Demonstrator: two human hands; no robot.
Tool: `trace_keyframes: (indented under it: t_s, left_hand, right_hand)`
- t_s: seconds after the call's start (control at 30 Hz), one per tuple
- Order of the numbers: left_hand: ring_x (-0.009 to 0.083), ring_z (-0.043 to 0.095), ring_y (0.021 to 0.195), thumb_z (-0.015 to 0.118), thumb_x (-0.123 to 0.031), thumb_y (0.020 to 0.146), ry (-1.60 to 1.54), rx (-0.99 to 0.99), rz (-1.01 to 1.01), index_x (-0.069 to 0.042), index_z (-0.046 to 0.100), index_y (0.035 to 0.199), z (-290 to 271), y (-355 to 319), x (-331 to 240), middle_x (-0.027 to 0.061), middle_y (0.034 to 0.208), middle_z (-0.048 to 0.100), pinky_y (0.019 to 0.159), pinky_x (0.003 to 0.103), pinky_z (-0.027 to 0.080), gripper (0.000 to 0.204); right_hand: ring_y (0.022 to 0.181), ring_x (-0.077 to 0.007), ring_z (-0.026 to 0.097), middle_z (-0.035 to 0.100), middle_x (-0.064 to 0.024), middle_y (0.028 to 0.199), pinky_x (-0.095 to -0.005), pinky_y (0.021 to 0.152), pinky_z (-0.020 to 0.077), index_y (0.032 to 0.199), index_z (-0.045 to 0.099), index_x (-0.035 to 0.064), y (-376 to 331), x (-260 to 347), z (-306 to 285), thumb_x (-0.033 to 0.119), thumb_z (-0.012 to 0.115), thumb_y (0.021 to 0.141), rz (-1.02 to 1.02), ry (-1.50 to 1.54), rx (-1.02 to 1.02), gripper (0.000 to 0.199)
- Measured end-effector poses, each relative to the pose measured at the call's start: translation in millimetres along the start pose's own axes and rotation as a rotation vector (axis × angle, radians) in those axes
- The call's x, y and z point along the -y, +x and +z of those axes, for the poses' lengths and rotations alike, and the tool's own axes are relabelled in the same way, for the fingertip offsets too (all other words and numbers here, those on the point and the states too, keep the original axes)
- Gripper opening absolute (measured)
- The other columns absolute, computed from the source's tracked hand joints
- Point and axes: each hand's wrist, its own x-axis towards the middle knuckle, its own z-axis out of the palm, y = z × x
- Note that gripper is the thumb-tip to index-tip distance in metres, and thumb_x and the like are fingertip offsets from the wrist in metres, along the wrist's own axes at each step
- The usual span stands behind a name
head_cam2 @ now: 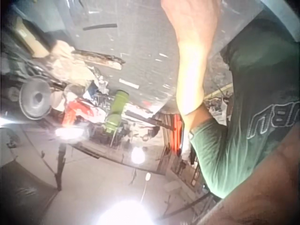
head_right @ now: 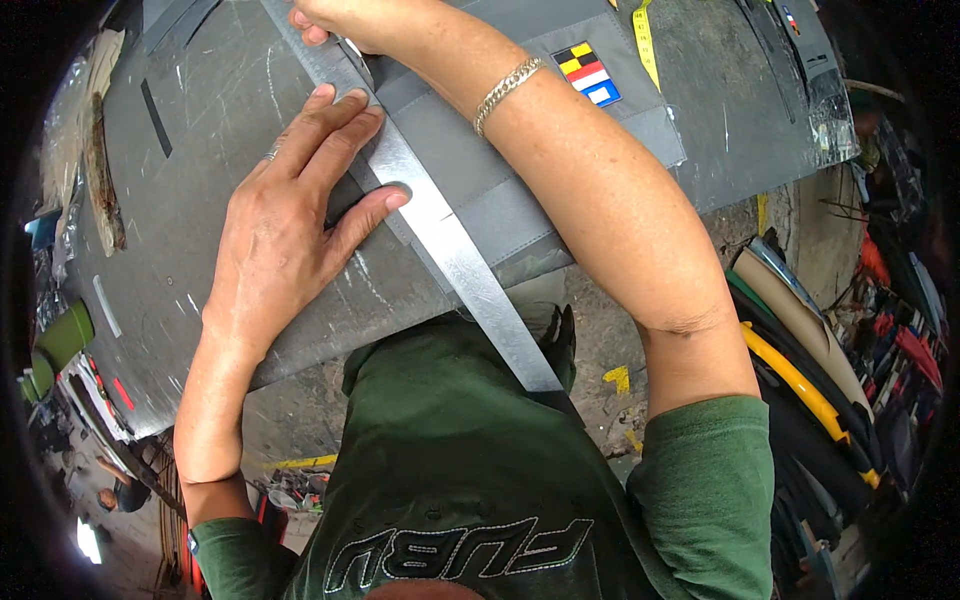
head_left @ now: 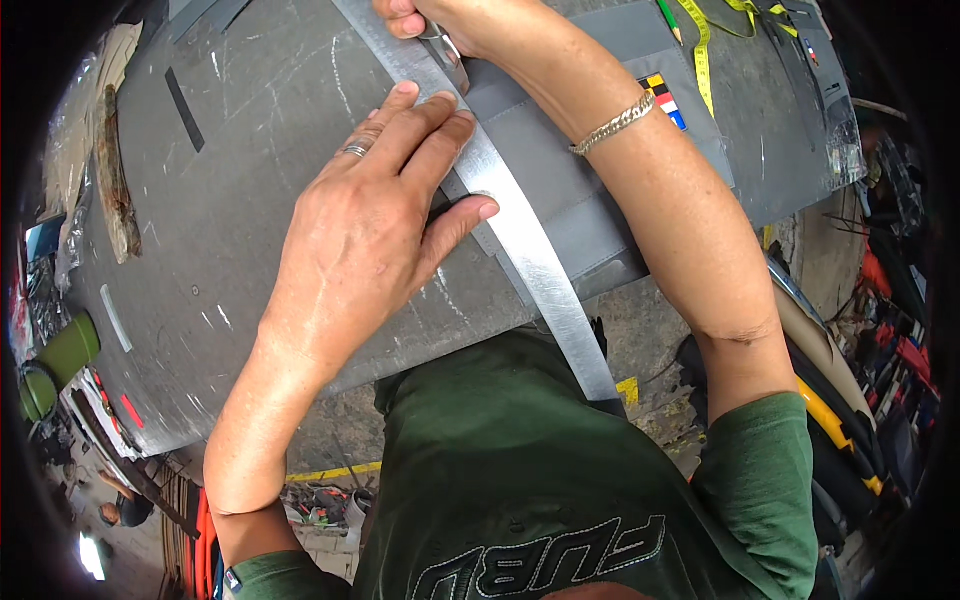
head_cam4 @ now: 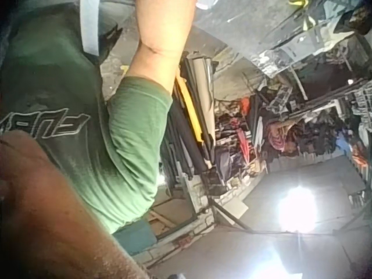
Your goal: Cutting and marking a rectangular piece of gray synthetic material using a utility knife, a metal ruler, and a pencil on a workbench.
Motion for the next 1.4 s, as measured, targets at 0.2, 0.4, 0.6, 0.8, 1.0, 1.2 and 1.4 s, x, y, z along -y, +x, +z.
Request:
trace_keyframes:
  t_s: [0.2,0.4,0.6,0.8,1.0,1.2,1.4]
  left_hand:
    - [0.0313,0.055,0.138,0.078,-0.036,0.090,0.002,-0.010,0.010,-0.006,0.066,0.130,0,2,-2,0.0107,0.139,0.063,0.098,0.045,0.056,0.052]
    - [0.0309,0.055,0.138,0.078,-0.037,0.089,0.012,-0.008,0.000,-0.006,0.066,0.130,1,-1,0,0.0106,0.139,0.063,0.098,0.044,0.056,0.053]
    - [0.0307,0.055,0.138,0.078,-0.038,0.089,0.014,-0.010,0.003,-0.006,0.066,0.130,1,0,0,0.0105,0.140,0.063,0.098,0.045,0.056,0.053]
    - [0.0307,0.054,0.139,0.078,-0.038,0.089,-0.011,-0.006,-0.008,-0.006,0.066,0.130,2,-2,2,0.0101,0.141,0.062,0.098,0.044,0.055,0.054]
    - [0.0304,0.054,0.139,0.078,-0.037,0.089,-0.012,-0.019,0.006,-0.006,0.066,0.131,2,-2,1,0.0105,0.141,0.062,0.097,0.044,0.055,0.053]
    - [0.0307,0.055,0.138,0.077,-0.037,0.090,-0.020,-0.019,0.004,-0.005,0.066,0.130,3,-2,2,0.0114,0.141,0.062,0.098,0.043,0.055,0.052]
    - [0.0329,0.057,0.136,0.076,-0.038,0.091,0.006,-0.049,0.025,-0.005,0.066,0.129,4,-4,4,0.0116,0.139,0.063,0.101,0.045,0.054,0.052]
  right_hand:
    - [0.042,-0.0119,0.042,0.047,0.0005,0.064,-0.0300,0.037,0.0357,0.103,0.057,0.0049,-5,7,-2,0.052,0.037,0.109,0.018,-0.024,-0.029,0.051]
    - [0.041,-0.0116,0.041,0.046,0.0011,0.063,-0.0298,0.036,0.0355,0.103,0.056,0.0050,-2,1,-1,0.052,0.037,0.108,0.004,-0.005,0.017,0.051]
    - [0.040,-0.0123,0.041,0.044,0.0014,0.061,-0.0304,0.036,0.0345,0.099,0.057,0.0050,-7,3,-1,0.051,0.036,0.108,-0.049,-0.035,0.021,0.051]
    - [0.044,-0.0211,0.052,0.054,-0.0090,0.060,-0.0378,0.045,0.0430,0.084,0.060,0.0020,-15,13,7,0.049,0.033,0.108,-0.092,-0.358,-0.086,0.060]
    - [0.052,-0.0293,0.060,0.060,-0.0174,0.064,-0.0422,0.056,0.0478,0.091,0.066,-0.0042,0,-10,2,0.045,0.031,0.108,-0.638,-0.545,-0.177,0.063]
    - [0.049,-0.0257,0.058,0.059,-0.0147,0.062,-0.0405,0.053,0.0469,0.091,0.065,-0.0043,-1,1,-1,0.046,0.033,0.108,-0.290,-0.442,-0.071,0.062]
    - [0.039,-0.0173,0.047,0.053,-0.0058,0.059,-0.0337,0.038,0.0395,0.094,0.063,-0.0011,-12,14,20,0.047,0.036,0.109,-0.166,-0.246,-0.071,0.057]
